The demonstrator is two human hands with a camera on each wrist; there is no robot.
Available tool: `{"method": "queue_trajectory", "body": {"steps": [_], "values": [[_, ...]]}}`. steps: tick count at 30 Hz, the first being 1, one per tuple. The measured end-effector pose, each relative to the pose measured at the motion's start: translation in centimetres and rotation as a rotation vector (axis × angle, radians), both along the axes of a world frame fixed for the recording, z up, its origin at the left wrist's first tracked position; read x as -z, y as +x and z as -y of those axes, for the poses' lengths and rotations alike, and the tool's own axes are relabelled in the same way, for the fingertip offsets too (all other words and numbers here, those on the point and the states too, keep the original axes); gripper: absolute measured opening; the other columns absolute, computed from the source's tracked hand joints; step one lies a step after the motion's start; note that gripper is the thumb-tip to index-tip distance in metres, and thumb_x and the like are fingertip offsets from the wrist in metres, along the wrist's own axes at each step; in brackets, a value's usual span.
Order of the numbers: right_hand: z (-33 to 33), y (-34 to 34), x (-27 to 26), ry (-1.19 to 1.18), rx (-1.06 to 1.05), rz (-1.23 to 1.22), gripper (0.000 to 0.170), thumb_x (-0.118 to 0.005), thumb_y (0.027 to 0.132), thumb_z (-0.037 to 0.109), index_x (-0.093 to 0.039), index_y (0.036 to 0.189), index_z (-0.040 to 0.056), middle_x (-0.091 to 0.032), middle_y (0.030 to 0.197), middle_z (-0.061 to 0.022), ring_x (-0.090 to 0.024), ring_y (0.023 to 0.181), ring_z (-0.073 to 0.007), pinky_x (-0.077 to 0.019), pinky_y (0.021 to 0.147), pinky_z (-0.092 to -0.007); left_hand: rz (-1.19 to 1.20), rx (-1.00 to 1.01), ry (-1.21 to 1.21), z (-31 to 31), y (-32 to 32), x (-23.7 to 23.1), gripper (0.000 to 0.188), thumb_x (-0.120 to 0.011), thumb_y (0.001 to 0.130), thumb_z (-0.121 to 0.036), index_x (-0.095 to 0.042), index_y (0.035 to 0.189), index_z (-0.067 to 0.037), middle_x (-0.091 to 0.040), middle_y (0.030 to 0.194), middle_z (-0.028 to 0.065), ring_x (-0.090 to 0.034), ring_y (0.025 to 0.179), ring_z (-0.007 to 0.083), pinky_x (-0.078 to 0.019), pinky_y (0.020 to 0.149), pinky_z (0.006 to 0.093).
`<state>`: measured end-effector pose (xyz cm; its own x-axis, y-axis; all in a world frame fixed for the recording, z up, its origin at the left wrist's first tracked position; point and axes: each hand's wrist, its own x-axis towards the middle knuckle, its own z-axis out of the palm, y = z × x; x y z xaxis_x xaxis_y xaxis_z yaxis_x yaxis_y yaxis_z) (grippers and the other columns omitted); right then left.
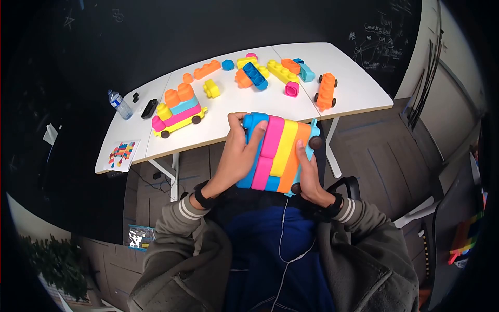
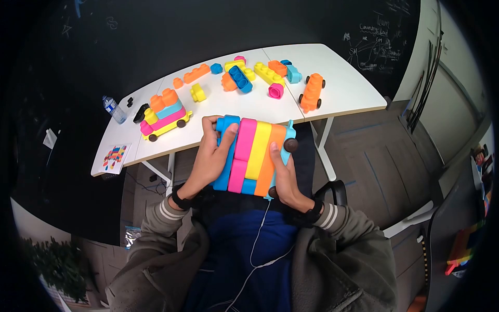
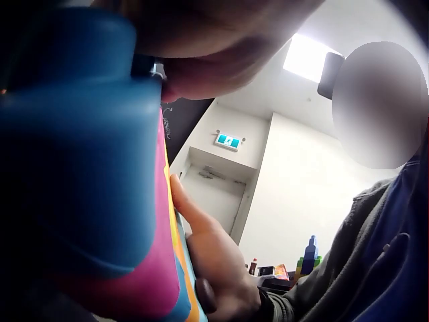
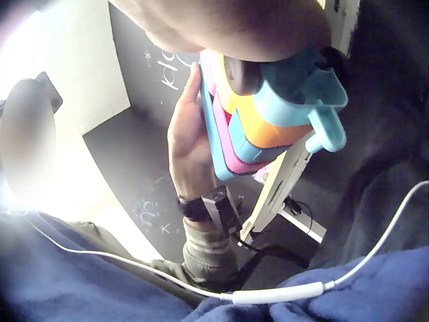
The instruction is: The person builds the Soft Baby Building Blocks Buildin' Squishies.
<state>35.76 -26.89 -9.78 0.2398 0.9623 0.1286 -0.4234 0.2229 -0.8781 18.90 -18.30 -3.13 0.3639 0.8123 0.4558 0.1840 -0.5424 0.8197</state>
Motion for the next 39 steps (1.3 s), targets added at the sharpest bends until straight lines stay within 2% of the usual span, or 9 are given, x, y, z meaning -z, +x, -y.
{"method": "queue_trajectory", "body": {"steps": [14, 16, 18, 20, 24, 28, 32, 33, 39], "values": [[0.2, 0.3, 0.8, 0.018, 0.047, -0.027, 0.061, -0.049, 0.114, 0.046, -0.041, 0.154, 0.0009, -0.055, 0.148, -0.0129, -0.055, 0.137, -0.0223, -0.0448, 0.116, -0.0385, -0.042, 0.008, 0.115, -0.6, 1.6, 0.2, 0.038, -0.063, 0.11, -0.029, -0.043, 0.125, -0.001, -0.062, 0.103, 0.0067, -0.06, 0.093, 0.0121, -0.0515, 0.083, 0.0315], [0.0, 0.4, 0.1, 0.012, 0.042, -0.117, 0.06, -0.049, 0.114, 0.046, -0.041, 0.154, 0.0011, -0.056, 0.148, -0.0129, -0.057, 0.136, -0.0225, -0.0465, 0.115, -0.0385, -0.04, 0.229, 0.065, -1.8, 1.9, -1.1, 0.043, -0.057, 0.113, -0.04, -0.043, 0.126, -0.002, -0.063, 0.104, 0.0066, -0.061, 0.095, 0.0127, -0.0506, 0.086, 0.0292], [-0.3, 0.7, -0.2, 0.007, 0.031, -0.204, 0.06, -0.049, 0.114, 0.045, -0.041, 0.154, 0.0014, -0.056, 0.148, -0.0129, -0.058, 0.135, -0.0226, -0.0481, 0.113, -0.0384, -0.05, 0.304, -0.511, -4.1, 1.9, -4.7, 0.051, -0.039, 0.114, -0.056, -0.054, 0.128, -0.01, -0.066, 0.114, 0.0079, -0.063, 0.109, 0.0134, -0.0508, 0.098, 0.0287], [-0.9, 1.4, 0.3, 0.011, 0.019, -0.324, 0.059, -0.05, 0.114, 0.045, -0.042, 0.154, 0.0023, -0.058, 0.147, -0.0127, -0.062, 0.132, -0.0233, -0.0503, 0.112, -0.0383, 0.053, 0.462, -0.464, -9.2, 2.4, -5.4, 0.045, -0.046, 0.114, -0.049, -0.057, 0.131, -0.009, -0.067, 0.119, 0.0078, -0.064, 0.112, 0.015, -0.0533, 0.097, 0.0317], [-1.0, 2.0, 0.2, 0.039, 0.044, -0.283, 0.062, -0.052, 0.112, 0.049, -0.045, 0.152, 0.0012, -0.062, 0.144, -0.014, -0.065, 0.129, -0.0241, -0.053, 0.11, -0.0399, -0.411, -0.147, 0.447, -20.9, 4.1, -1.5, 0.055, -0.067, 0.103, -0.032, -0.051, 0.143, 0.003, -0.064, 0.135, 0.0206, -0.065, 0.12, 0.0361, -0.053, 0.102, 0.0476], [-1.1, 2.0, 0.1, -0.004, -0.025, -0.281, 0.069, -0.051, 0.111, 0.055, -0.043, 0.153, 0.0014, -0.06, 0.145, -0.0153, -0.065, 0.129, -0.0257, -0.0522, 0.112, -0.0411, -0.772, -0.433, 0.691, -23.0, 4.6, 0.4, 0.066, -0.071, 0.093, -0.022, -0.045, 0.147, 0.008, -0.058, 0.141, 0.032, -0.057, 0.133, 0.0461, -0.0512, 0.106, 0.0522], [-0.8, 1.8, -0.2, -0.069, -0.042, -0.262, 0.071, -0.049, 0.11, 0.057, -0.04, 0.155, 0.0032, -0.058, 0.148, -0.0157, -0.062, 0.133, -0.0267, -0.0513, 0.113, -0.0422, -0.813, -0.257, 0.073, -24.5, 4.8, -0.2, 0.066, -0.071, 0.093, -0.015, -0.04, 0.148, 0.005, -0.055, 0.141, 0.0344, -0.063, 0.125, 0.0493, -0.055, 0.1, 0.0537], [-0.9, 1.7, -0.1, -0.067, -0.034, -0.265, 0.071, -0.049, 0.11, 0.057, -0.04, 0.155, 0.0033, -0.058, 0.148, -0.0155, -0.062, 0.133, -0.0267, -0.0514, 0.113, -0.0421, -0.831, -0.262, 0.105, -24.9, 4.5, -0.3, 0.085, -0.073, 0.096, -0.026, -0.025, 0.158, 0.008, -0.058, 0.138, 0.0378, -0.065, 0.123, 0.0493, -0.0556, 0.101, 0.0503], [-0.7, 1.8, -0.5, -0.055, -0.068, -0.297, 0.071, -0.048, 0.11, 0.058, -0.04, 0.156, 0.004, -0.058, 0.148, -0.0151, -0.061, 0.133, -0.0265, -0.051, 0.113, -0.042, -0.711, -0.269, 0.07, -25.0, 3.9, -0.6, 0.078, -0.071, 0.094, -0.017, -0.029, 0.154, 0.009, -0.056, 0.137, 0.0412, -0.064, 0.123, 0.0522, -0.0552, 0.103, 0.051]]}}
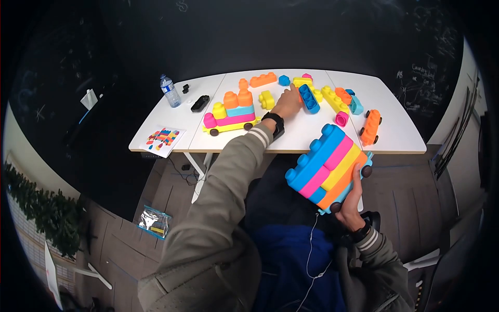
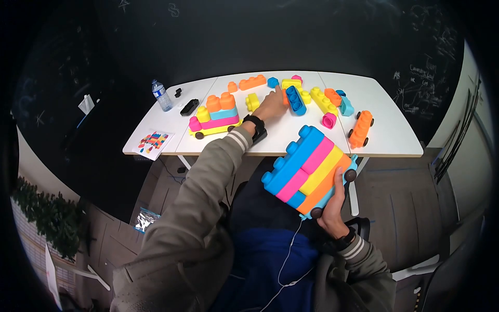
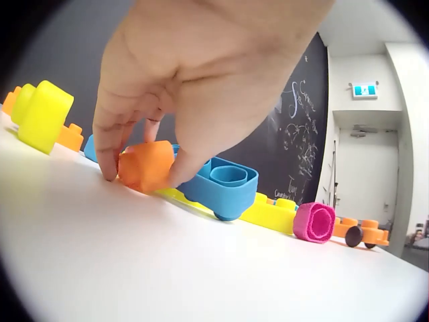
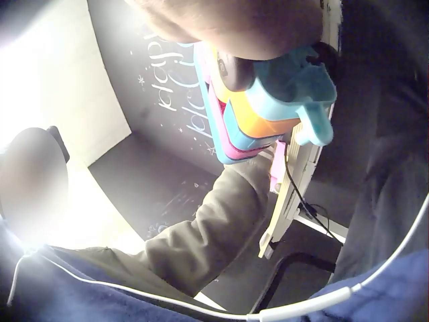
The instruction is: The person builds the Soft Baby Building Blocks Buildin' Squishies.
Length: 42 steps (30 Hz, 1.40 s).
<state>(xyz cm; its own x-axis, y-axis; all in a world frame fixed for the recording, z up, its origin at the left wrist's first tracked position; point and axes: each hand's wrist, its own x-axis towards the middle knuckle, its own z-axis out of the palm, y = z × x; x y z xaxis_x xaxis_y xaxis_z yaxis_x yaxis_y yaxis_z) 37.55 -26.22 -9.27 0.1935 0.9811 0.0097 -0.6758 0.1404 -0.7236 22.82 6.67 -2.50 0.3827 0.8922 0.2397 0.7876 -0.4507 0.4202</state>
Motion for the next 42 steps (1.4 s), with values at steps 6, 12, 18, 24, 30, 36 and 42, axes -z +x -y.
{"method": "queue_trajectory", "body": {"steps": [6, 12, 18, 24, 30, 36, 42], "values": [[0.0, -0.1, -0.1, -0.004, 0.035, 0.015, 0.072, -0.048, 0.11, 0.06, -0.041, 0.156, 0.0053, -0.058, 0.149, -0.0136, -0.062, 0.133, -0.028, -0.0496, 0.116, -0.0433, -0.05, 0.046, 0.012, 0.7, -0.3, -0.6, 0.078, -0.07, 0.092, -0.013, -0.031, 0.156, 0.012, -0.055, 0.141, 0.0407, -0.063, 0.127, 0.0503, -0.054, 0.106, 0.0485], [0.2, -0.2, -0.5, 0.025, 0.0, -0.025, 0.067, -0.049, 0.111, 0.054, -0.041, 0.155, 0.0033, -0.058, 0.149, -0.0145, -0.061, 0.134, -0.0263, -0.0504, 0.114, -0.0418, -0.093, 0.002, 0.061, -4.9, -1.6, 1.2, 0.048, -0.062, 0.091, -0.008, -0.055, 0.137, 0.005, -0.068, 0.128, 0.0314, -0.064, 0.127, 0.044, -0.0526, 0.102, 0.0495], [-0.5, -1.0, -1.2, 0.114, -0.131, -0.039, 0.064, -0.051, 0.112, 0.049, -0.042, 0.155, 0.0023, -0.058, 0.148, -0.0139, -0.06, 0.134, -0.0244, -0.0485, 0.114, -0.0399, -0.47, -0.159, -0.029, -5.4, -0.9, -6.6, 0.045, -0.062, 0.096, -0.025, -0.068, 0.135, -0.002, -0.068, 0.138, 0.0245, -0.065, 0.131, 0.0394, -0.0516, 0.111, 0.0442], [0.6, 0.7, -0.2, 0.008, 0.075, -0.081, 0.061, -0.052, 0.113, 0.045, -0.043, 0.154, 0.0013, -0.059, 0.146, -0.0134, -0.06, 0.133, -0.0225, -0.0471, 0.114, -0.0383, -0.641, -0.238, -0.08, -14.7, -6.1, -8.0, 0.054, -0.058, 0.099, -0.032, -0.064, 0.143, -0.001, -0.062, 0.149, 0.0229, -0.06, 0.138, 0.0393, -0.0504, 0.111, 0.0479], [0.1, 0.9, -1.9, 0.025, 0.132, -0.083, 0.061, -0.053, 0.112, 0.046, -0.046, 0.152, 0.0009, -0.059, 0.144, -0.0132, -0.06, 0.13, -0.0206, -0.0467, 0.112, -0.0373, -0.823, -0.486, -0.148, -18.4, -9.6, -6.9, 0.051, -0.057, 0.101, -0.032, -0.065, 0.142, -0.003, -0.065, 0.146, 0.0184, -0.064, 0.134, 0.0364, -0.0516, 0.11, 0.0495], [-0.4, 1.3, -1.7, -0.027, 0.139, -0.098, 0.06, -0.053, 0.112, 0.046, -0.047, 0.151, 0.0005, -0.06, 0.142, -0.013, -0.06, 0.129, -0.02, -0.047, 0.111, -0.0368, -1.114, -0.312, -0.172, -21.7, -12.2, -4.5, 0.056, -0.072, 0.096, -0.044, -0.069, 0.14, -0.009, -0.064, 0.146, 0.0237, -0.065, 0.132, 0.04, -0.0533, 0.109, 0.047], [-0.4, 1.4, -1.8, -0.043, 0.166, -0.06, 0.061, -0.053, 0.112, 0.047, -0.047, 0.15, 0.0001, -0.062, 0.139, -0.0124, -0.062, 0.126, -0.0194, -0.0477, 0.109, -0.0355, -0.764, -0.72, -0.049, -31.9, -16.7, 2.8, 0.044, -0.071, 0.097, -0.035, -0.075, 0.126, -0.002, -0.074, 0.128, 0.0217, -0.071, 0.124, 0.0357, -0.0563, 0.102, 0.0463]]}}
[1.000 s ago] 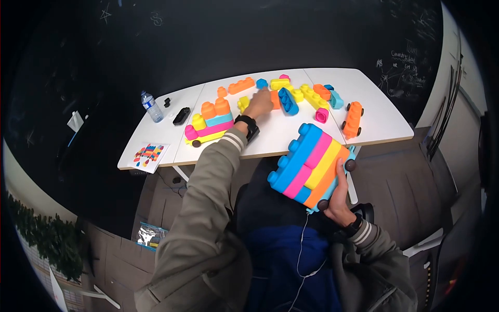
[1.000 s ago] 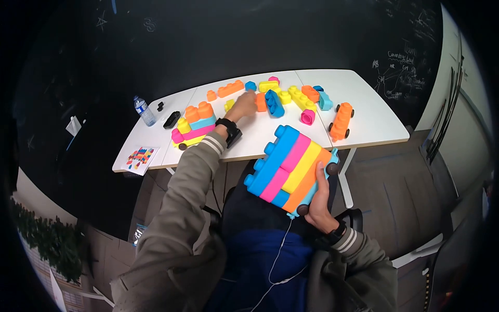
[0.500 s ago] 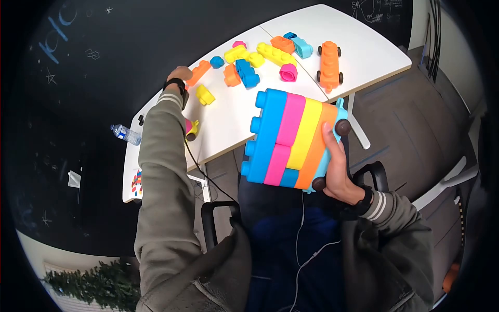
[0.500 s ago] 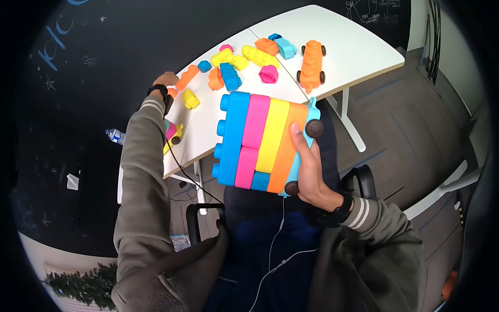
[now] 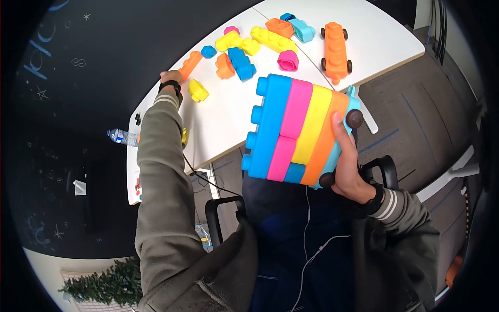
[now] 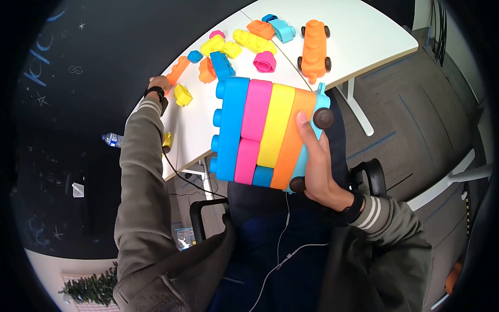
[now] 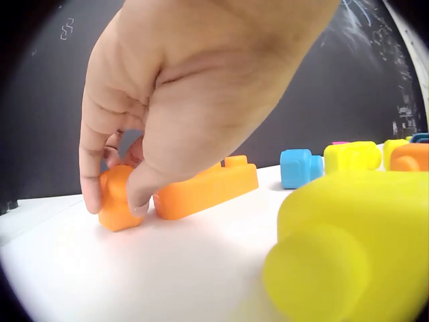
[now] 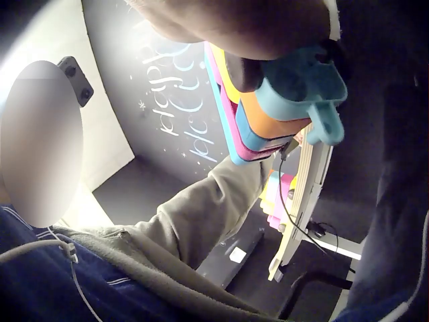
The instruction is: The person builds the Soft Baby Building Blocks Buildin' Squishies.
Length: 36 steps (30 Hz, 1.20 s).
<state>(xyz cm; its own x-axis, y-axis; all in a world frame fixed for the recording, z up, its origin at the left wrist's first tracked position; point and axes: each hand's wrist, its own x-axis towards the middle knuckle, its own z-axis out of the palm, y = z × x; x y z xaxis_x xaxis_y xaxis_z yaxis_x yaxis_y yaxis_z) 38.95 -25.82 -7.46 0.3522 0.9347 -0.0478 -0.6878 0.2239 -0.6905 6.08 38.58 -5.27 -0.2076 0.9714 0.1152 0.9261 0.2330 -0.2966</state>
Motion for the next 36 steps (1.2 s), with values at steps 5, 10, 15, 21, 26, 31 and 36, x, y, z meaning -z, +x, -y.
{"method": "queue_trajectory", "body": {"steps": [5, 10, 15, 21, 26, 31, 36], "values": [[0.0, -0.1, 0.4, 0.006, -0.003, -0.039, 0.064, -0.052, 0.112, 0.049, -0.044, 0.153, 0.0012, -0.059, 0.144, -0.0137, -0.061, 0.129, -0.0211, -0.0481, 0.11, -0.036, -0.243, 0.3, -0.229, 11.6, 5.9, -7.4, 0.036, -0.069, 0.097, -0.024, -0.076, 0.119, 0.004, -0.078, 0.116, 0.0226, -0.074, 0.116, 0.0385, -0.0584, 0.098, 0.044], [0.0, 0.0, 0.3, 0.041, -0.023, -0.084, 0.068, -0.05, 0.111, 0.054, -0.041, 0.155, 0.0029, -0.058, 0.147, -0.0154, -0.061, 0.133, -0.0243, -0.049, 0.113, -0.0398, 0.036, 0.635, -0.027, 25.8, 10.8, -13.7, 0.038, -0.066, 0.102, -0.027, -0.072, 0.122, 0.004, -0.076, 0.113, 0.0269, -0.076, 0.106, 0.0401, -0.0599, 0.093, 0.0465], [-0.4, 0.2, 1.9, 0.104, -0.06, -0.08, 0.073, -0.045, 0.11, 0.06, -0.038, 0.159, 0.0046, -0.056, 0.153, -0.0167, -0.061, 0.136, -0.0286, -0.0496, 0.116, -0.0438, 0.99, 1.087, -0.475, 41.7, 8.3, -12.5, 0.038, -0.05, 0.115, -0.022, -0.056, 0.141, 0.005, -0.069, 0.116, 0.0113, -0.071, 0.107, 0.019, -0.0577, 0.099, 0.0338], [0.5, -0.8, 2.0, 0.107, -0.042, -0.082, 0.063, -0.051, 0.111, 0.052, -0.046, 0.151, 0.0027, -0.063, 0.141, -0.0141, -0.067, 0.125, -0.0227, -0.0546, 0.107, -0.0372, 1.008, 1.119, -0.477, 53.1, 6.3, -10.6, 0.035, -0.051, 0.114, -0.018, -0.057, 0.141, 0.001, -0.071, 0.113, 0.0141, -0.072, 0.094, 0.0189, -0.0578, 0.091, 0.0331], [0.8, -1.5, 2.9, 0.089, -0.01, 0.019, 0.065, -0.05, 0.111, 0.053, -0.045, 0.152, 0.0032, -0.062, 0.143, -0.0136, -0.065, 0.128, -0.0226, -0.0539, 0.108, -0.0373, 1.011, 1.16, -0.373, 55.8, 5.0, -8.4, 0.037, -0.054, 0.112, -0.017, -0.057, 0.144, 0.001, -0.073, 0.113, 0.013, -0.071, 0.089, 0.0176, -0.0584, 0.086, 0.0328], [0.8, -1.5, 3.4, 0.084, -0.008, 0.12, 0.066, -0.049, 0.111, 0.055, -0.044, 0.152, 0.0024, -0.06, 0.144, -0.014, -0.064, 0.129, -0.0234, -0.0534, 0.109, -0.0387, 1.074, 1.063, -0.333, 56.3, 4.6, -6.2, 0.034, -0.053, 0.113, -0.017, -0.059, 0.139, 0.003, -0.072, 0.109, 0.0141, -0.071, 0.087, 0.0186, -0.0584, 0.084, 0.0338], [0.4, -1.3, 3.9, 0.102, 0.007, 0.087, 0.07, -0.047, 0.111, 0.058, -0.042, 0.154, 0.0022, -0.059, 0.147, -0.0147, -0.063, 0.131, -0.0254, -0.0512, 0.112, -0.0405, 1.15, 1.005, -0.437, 56.5, 4.9, -5.1, 0.034, -0.056, 0.112, -0.024, -0.052, 0.136, 0.0, -0.069, 0.106, 0.0136, -0.07, 0.087, 0.0203, -0.0564, 0.086, 0.035]]}}
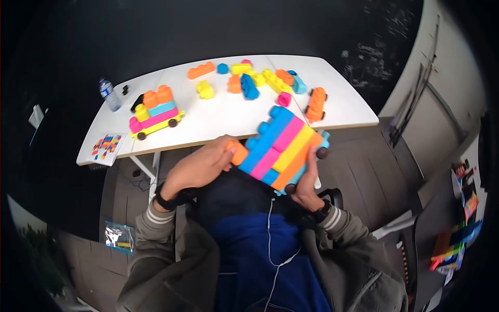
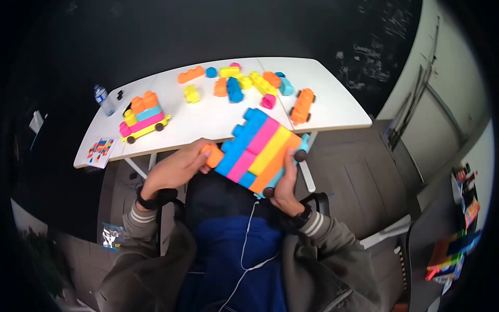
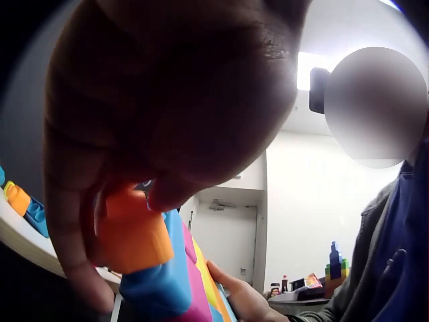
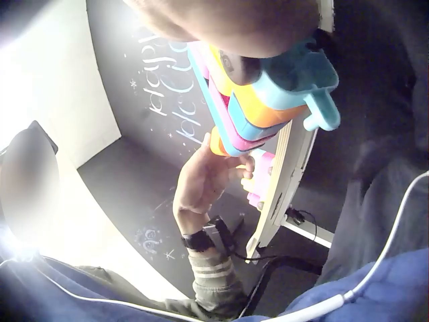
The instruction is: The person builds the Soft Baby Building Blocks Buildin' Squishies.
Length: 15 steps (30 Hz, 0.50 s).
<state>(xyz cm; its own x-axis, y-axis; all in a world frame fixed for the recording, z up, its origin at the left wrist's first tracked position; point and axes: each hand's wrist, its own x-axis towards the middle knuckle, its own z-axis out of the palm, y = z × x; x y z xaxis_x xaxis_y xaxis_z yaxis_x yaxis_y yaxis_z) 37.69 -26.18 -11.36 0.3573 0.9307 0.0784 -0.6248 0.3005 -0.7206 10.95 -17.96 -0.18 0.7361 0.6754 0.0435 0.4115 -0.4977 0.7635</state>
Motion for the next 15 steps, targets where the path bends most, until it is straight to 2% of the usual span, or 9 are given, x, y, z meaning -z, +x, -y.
{"method": "queue_trajectory", "body": {"steps": [1, 3, 4, 6, 7, 9, 11, 13, 15], "values": [[-0.1, -0.3, -0.1, -0.004, 0.036, -0.011, 0.071, -0.046, 0.111, 0.059, -0.041, 0.155, 0.0025, -0.058, 0.148, -0.015, -0.062, 0.133, -0.0266, -0.0504, 0.114, -0.0413, 0.004, -0.034, 0.002, 0.0, 0.0, 0.2, 0.034, -0.056, 0.112, -0.024, -0.052, 0.136, 0.0, -0.069, 0.106, 0.0136, -0.07, 0.087, 0.0203, -0.0564, 0.086, 0.035], [-0.1, -0.3, -0.6, 0.002, 0.004, -0.023, 0.077, -0.044, 0.11, 0.063, -0.037, 0.159, 0.0034, -0.054, 0.155, -0.0151, -0.058, 0.139, -0.0307, -0.0475, 0.117, -0.0441, 0.138, 0.134, 0.176, -0.3, 0.2, 1.1, 0.039, -0.059, 0.11, -0.026, -0.048, 0.138, 0.0, -0.064, 0.119, 0.0215, -0.069, 0.095, 0.0373, -0.0539, 0.092, 0.044], [0.0, -0.5, -1.0, -0.006, 0.026, -0.016, 0.078, -0.044, 0.11, 0.063, -0.037, 0.16, 0.0037, -0.054, 0.155, -0.0148, -0.058, 0.139, -0.0305, -0.0469, 0.117, -0.0439, 0.129, 0.09, 0.176, -0.3, 0.3, 1.6, 0.039, -0.059, 0.11, -0.026, -0.048, 0.138, 0.0, -0.064, 0.119, 0.0215, -0.069, 0.095, 0.0373, -0.0539, 0.092, 0.044], [0.2, -0.2, -1.3, -0.026, 0.055, -0.003, 0.078, -0.042, 0.11, 0.064, -0.038, 0.16, 0.0045, -0.054, 0.155, -0.0137, -0.058, 0.138, -0.0302, -0.0468, 0.117, -0.0437, 0.219, 0.085, 0.368, -0.3, 1.0, 2.0, 0.042, -0.063, 0.107, -0.025, -0.046, 0.137, -0.002, -0.061, 0.124, 0.0237, -0.066, 0.108, 0.0426, -0.0518, 0.094, 0.0462], [0.1, -0.1, -1.5, -0.03, 0.068, 0.005, 0.078, -0.04, 0.11, 0.065, -0.039, 0.16, 0.005, -0.055, 0.155, -0.0128, -0.059, 0.137, -0.03, -0.0473, 0.116, -0.0436, 0.209, 0.069, 0.377, -0.2, 0.9, 1.7, 0.042, -0.063, 0.107, -0.025, -0.046, 0.137, -0.002, -0.061, 0.124, 0.0237, -0.066, 0.108, 0.0426, -0.0518, 0.094, 0.0462], [0.4, -0.5, -1.9, -0.056, 0.078, -0.016, 0.077, -0.04, 0.11, 0.064, -0.039, 0.159, 0.0056, -0.054, 0.155, -0.0119, -0.059, 0.137, -0.0291, -0.047, 0.116, -0.0425, 0.124, 0.112, 0.156, 0.2, 0.8, 1.0, 0.04, -0.063, 0.108, -0.022, -0.044, 0.138, -0.005, -0.061, 0.123, 0.0167, -0.067, 0.105, 0.0288, -0.0531, 0.093, 0.0393], [0.6, -0.4, -1.6, -0.04, 0.09, 0.002, 0.08, -0.043, 0.109, 0.066, -0.035, 0.161, 0.0054, -0.051, 0.157, -0.0139, -0.055, 0.141, -0.0308, -0.0442, 0.119, -0.0435, 0.146, 0.116, 0.078, -0.1, 1.0, 1.6, 0.041, -0.064, 0.107, -0.022, -0.043, 0.138, -0.006, -0.061, 0.124, 0.0166, -0.066, 0.103, 0.0288, -0.0528, 0.094, 0.0394], [0.5, -0.5, -1.2, -0.034, 0.072, -0.008, 0.079, -0.042, 0.109, 0.066, -0.035, 0.16, 0.0058, -0.05, 0.157, -0.0139, -0.055, 0.141, -0.0308, -0.0443, 0.118, -0.0437, 0.243, 0.107, 0.256, -0.4, 1.3, 2.4, 0.04, -0.066, 0.106, -0.023, -0.044, 0.135, -0.006, -0.063, 0.12, 0.0165, -0.067, 0.102, 0.0281, -0.0532, 0.092, 0.0387], [0.7, -0.6, -1.5, -0.027, 0.061, 0.004, 0.079, -0.04, 0.109, 0.067, -0.036, 0.16, 0.0064, -0.05, 0.157, -0.0136, -0.055, 0.14, -0.0306, -0.0446, 0.118, -0.0439, 0.247, 0.057, 0.186, -0.2, 1.7, 2.4, 0.041, -0.068, 0.105, -0.024, -0.045, 0.133, -0.005, -0.064, 0.116, 0.0162, -0.067, 0.101, 0.0282, -0.0534, 0.092, 0.039]]}}
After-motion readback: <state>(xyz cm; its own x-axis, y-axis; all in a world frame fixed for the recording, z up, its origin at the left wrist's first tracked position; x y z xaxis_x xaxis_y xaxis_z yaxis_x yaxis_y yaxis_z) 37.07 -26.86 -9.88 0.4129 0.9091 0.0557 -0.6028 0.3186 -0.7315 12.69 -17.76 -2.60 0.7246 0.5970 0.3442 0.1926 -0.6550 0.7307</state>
